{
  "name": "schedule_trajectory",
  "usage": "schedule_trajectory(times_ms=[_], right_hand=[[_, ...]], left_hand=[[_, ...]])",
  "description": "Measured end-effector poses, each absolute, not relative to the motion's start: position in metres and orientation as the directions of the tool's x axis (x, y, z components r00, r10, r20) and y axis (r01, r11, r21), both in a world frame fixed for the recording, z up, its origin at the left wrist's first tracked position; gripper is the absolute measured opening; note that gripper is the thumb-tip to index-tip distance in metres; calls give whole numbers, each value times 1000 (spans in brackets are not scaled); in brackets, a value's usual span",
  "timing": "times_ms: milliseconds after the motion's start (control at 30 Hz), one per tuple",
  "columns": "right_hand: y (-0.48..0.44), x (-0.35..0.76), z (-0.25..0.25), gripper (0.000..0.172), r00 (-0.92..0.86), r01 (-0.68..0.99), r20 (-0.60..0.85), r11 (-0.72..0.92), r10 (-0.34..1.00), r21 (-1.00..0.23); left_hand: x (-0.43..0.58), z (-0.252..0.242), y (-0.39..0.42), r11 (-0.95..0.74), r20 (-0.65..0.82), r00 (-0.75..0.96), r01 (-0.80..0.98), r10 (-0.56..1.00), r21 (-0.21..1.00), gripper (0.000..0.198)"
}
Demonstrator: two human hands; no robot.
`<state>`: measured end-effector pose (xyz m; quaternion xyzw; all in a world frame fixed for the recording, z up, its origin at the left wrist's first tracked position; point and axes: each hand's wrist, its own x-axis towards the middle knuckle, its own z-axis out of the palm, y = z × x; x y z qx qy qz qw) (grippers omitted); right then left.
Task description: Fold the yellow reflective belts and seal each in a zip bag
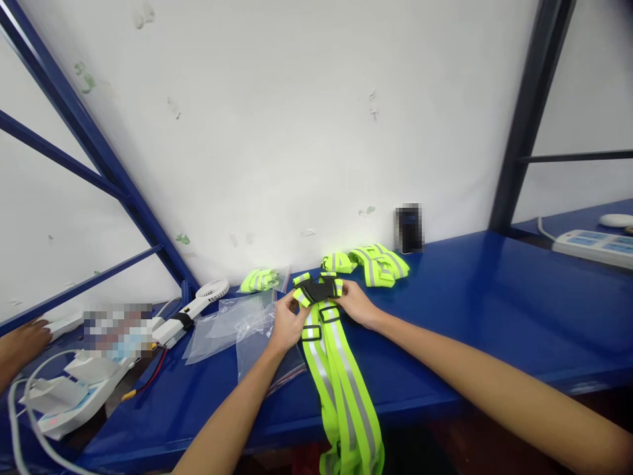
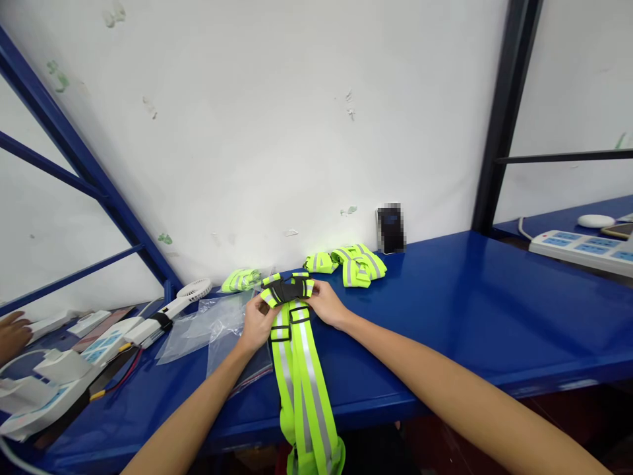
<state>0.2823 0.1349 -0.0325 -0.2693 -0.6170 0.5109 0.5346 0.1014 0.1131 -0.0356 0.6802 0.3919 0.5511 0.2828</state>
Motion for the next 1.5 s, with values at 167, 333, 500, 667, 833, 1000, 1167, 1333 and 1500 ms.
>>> schedule_trajectory(times_ms=[167, 333, 500, 667, 833, 1000, 1167, 1333, 1500], right_hand=[[131, 280, -31, 31, -327, -242, 366, 297, 871, -924], [130, 280, -31, 31, -326, -252, 347, 273, 879, -929], [133, 281, -34, 28, -280, -265, 374, 303, 884, -915], [133, 280, -32, 27, -304, -363, 368, 250, 879, -898], [133, 280, -29, 27, -275, -494, 294, 128, 915, -860], [132, 281, -24, 22, -310, -571, 205, -9, 928, -821], [128, 285, -17, 15, -434, -595, 126, -178, 892, -784], [123, 287, -13, 21, -551, -599, 136, -276, 824, -752], [122, 286, -13, 17, -568, -571, 109, -295, 816, -766]], left_hand=[[95, -40, 113, -568, 579, 33, 249, 814, 784, 18], [103, -38, 115, -502, 501, 46, 137, 864, 854, 37], [106, -39, 120, -445, 445, 23, 11, 895, 895, 69], [104, -37, 120, -416, 413, 67, 33, 908, 909, 47], [102, -38, 114, -257, 250, 159, 22, 955, 966, 33], [101, -36, 105, -65, 124, 343, -178, 931, 982, 35], [105, -26, 102, 93, 50, 352, -378, 935, 921, 42], [108, -21, 103, 152, 28, 393, -421, 919, 894, 41], [103, -18, 105, 211, 57, 479, -486, 876, 848, 43]])
